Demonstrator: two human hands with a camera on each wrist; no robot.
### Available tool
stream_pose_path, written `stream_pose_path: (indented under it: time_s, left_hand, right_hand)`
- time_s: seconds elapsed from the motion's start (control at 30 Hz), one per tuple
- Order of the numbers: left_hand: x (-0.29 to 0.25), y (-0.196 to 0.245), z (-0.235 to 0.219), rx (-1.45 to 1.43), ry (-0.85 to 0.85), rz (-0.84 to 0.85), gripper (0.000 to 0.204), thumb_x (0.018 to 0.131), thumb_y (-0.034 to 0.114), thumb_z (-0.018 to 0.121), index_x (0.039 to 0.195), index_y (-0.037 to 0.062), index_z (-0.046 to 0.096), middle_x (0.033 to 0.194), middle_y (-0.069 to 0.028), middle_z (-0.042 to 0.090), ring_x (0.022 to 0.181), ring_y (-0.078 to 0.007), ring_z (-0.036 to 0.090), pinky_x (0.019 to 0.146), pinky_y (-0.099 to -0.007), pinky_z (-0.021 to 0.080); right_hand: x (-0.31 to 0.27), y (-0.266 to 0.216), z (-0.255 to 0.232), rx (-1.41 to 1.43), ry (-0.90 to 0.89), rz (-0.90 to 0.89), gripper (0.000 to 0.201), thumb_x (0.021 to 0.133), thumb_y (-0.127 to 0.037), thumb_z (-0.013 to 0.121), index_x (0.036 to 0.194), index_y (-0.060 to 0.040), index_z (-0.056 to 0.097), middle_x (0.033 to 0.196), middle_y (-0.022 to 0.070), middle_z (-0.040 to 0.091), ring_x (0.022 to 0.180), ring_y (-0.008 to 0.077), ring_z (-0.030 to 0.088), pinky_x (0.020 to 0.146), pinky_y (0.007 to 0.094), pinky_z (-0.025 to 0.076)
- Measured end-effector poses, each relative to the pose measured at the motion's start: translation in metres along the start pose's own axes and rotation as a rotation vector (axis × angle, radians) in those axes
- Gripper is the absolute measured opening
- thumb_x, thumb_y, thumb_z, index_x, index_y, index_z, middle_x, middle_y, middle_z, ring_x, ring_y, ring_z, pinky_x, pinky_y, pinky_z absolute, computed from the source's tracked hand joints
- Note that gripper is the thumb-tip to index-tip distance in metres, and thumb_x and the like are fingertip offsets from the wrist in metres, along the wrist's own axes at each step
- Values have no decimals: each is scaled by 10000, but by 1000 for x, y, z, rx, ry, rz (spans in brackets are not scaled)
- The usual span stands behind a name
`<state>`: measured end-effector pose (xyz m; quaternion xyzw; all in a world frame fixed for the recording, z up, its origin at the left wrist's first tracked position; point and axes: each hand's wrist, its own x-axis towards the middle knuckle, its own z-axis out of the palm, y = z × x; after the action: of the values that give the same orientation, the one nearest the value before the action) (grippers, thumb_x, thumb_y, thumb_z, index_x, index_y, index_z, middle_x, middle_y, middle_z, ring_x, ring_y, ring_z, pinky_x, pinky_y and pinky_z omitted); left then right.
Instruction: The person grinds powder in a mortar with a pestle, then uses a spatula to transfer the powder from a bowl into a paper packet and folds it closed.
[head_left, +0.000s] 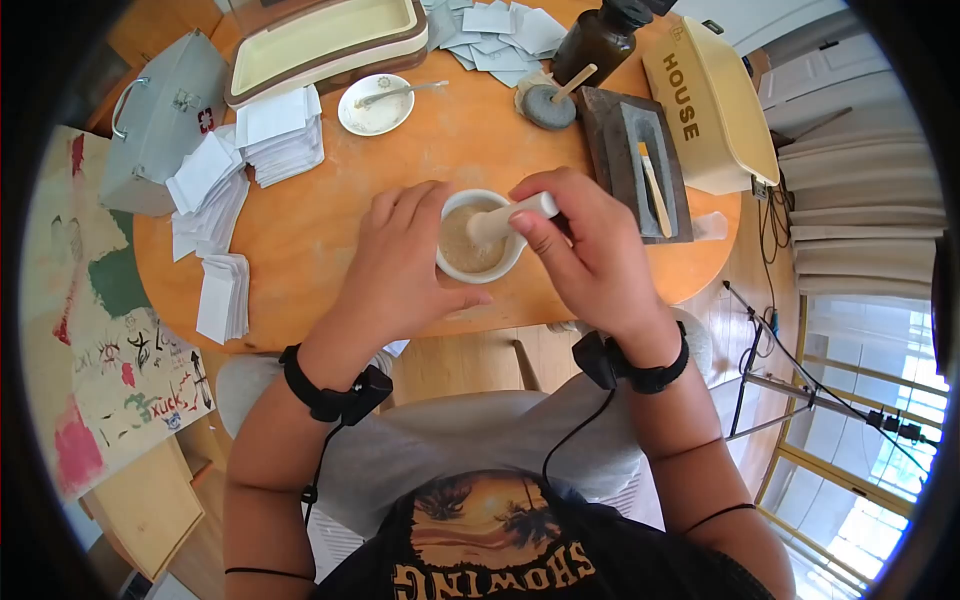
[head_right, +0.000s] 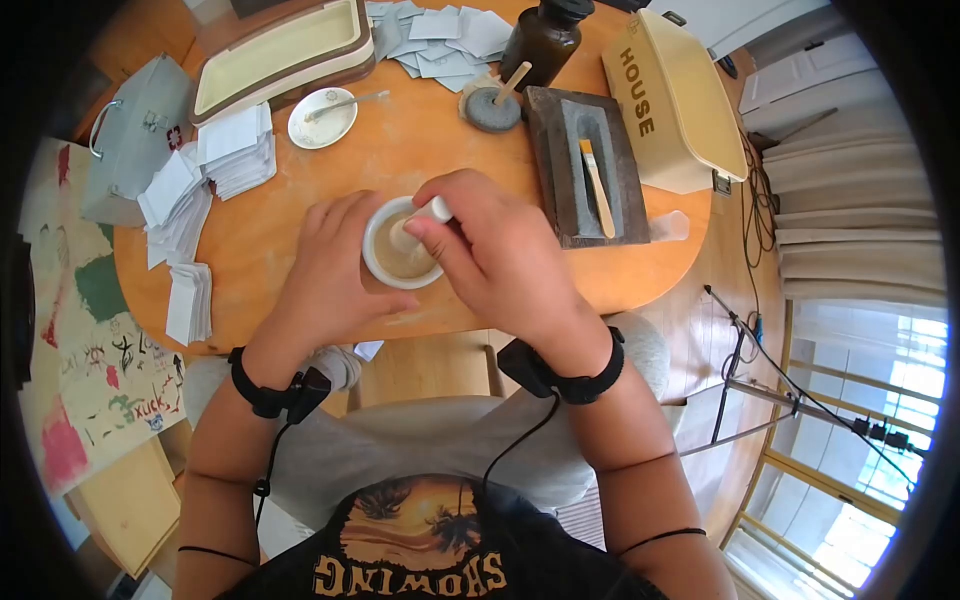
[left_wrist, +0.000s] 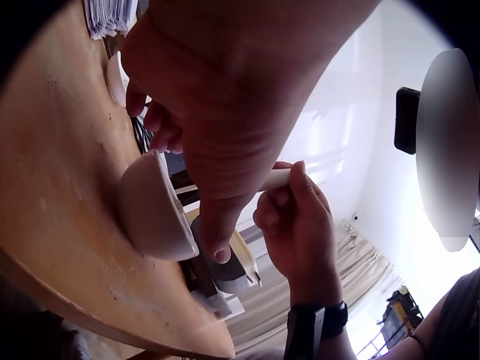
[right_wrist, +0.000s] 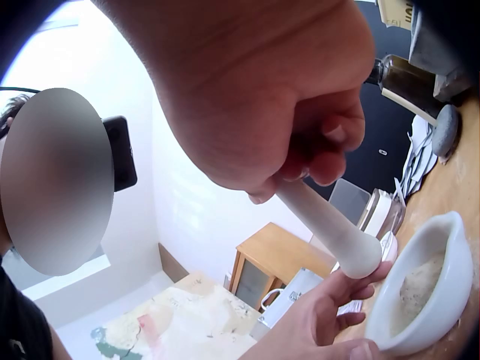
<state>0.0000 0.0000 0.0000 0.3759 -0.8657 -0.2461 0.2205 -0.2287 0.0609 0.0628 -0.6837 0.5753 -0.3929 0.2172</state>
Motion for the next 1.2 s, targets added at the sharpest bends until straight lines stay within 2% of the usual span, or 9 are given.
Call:
stream_pose_path:
  time_s: [0.1,0.3,0.73,0.8,0.93,1.0,1.13,1.2]
  left_hand:
    - [2,-2,7,32,-50,-4,1106,668,396,1060,1556,-12,542,1548,-184,610,1460,-417,511,1242,-531,414]
    - [5,-4,9,13,-79,-35,1091,685,415,1051,1554,-10,548,1551,-184,607,1467,-407,503,1248,-522,409]
    - [8,-7,14,-13,-33,3,1043,686,387,1046,1520,-9,561,1497,-181,625,1442,-395,515,1235,-509,417]
    - [7,-8,15,-20,-35,-7,1031,690,383,1042,1515,-8,563,1489,-184,625,1440,-398,513,1235,-509,416]
    - [8,-7,15,-20,-34,1,1004,706,371,1030,1503,-13,557,1482,-196,621,1436,-406,512,1229,-510,423]
    - [9,-8,15,-16,-32,1,1002,709,370,1028,1502,-17,554,1480,-200,621,1435,-409,513,1228,-510,427]
    - [8,-9,18,-25,-15,16,1004,710,368,1027,1500,-25,549,1471,-208,621,1425,-417,516,1228,-505,439]
    - [8,-9,18,-24,-12,17,1003,710,368,1027,1498,-27,548,1469,-209,621,1422,-419,518,1228,-502,441]
  right_hand:
    - [-2,7,10,-84,-52,-75,220,1049,-215,795,1181,-58,715,1000,176,731,852,409,742,713,472,581]
    - [-7,23,26,-200,-100,-76,215,1038,-224,801,1174,-83,711,1025,151,747,860,408,745,721,482,586]
    - [-11,18,17,-193,-113,-42,212,1046,-228,793,1179,-85,711,1035,146,752,844,387,747,711,469,584]
    - [-11,18,19,-136,-92,-68,236,1033,-140,813,1237,-64,721,976,158,718,760,337,711,684,423,554]
    - [-10,18,23,-177,-118,-58,233,1036,-147,813,1231,-64,716,982,169,725,772,355,717,687,430,559]
    - [-9,11,22,-144,-119,-23,204,1057,-220,769,1189,-86,689,1028,150,752,877,402,747,732,487,587]
    - [-8,9,28,-230,-145,8,206,1055,-227,766,1177,-87,676,1021,150,755,894,405,748,737,493,588]
    - [-7,7,27,-201,-106,-57,209,1049,-226,768,1169,-88,669,1008,149,758,900,403,750,737,495,589]
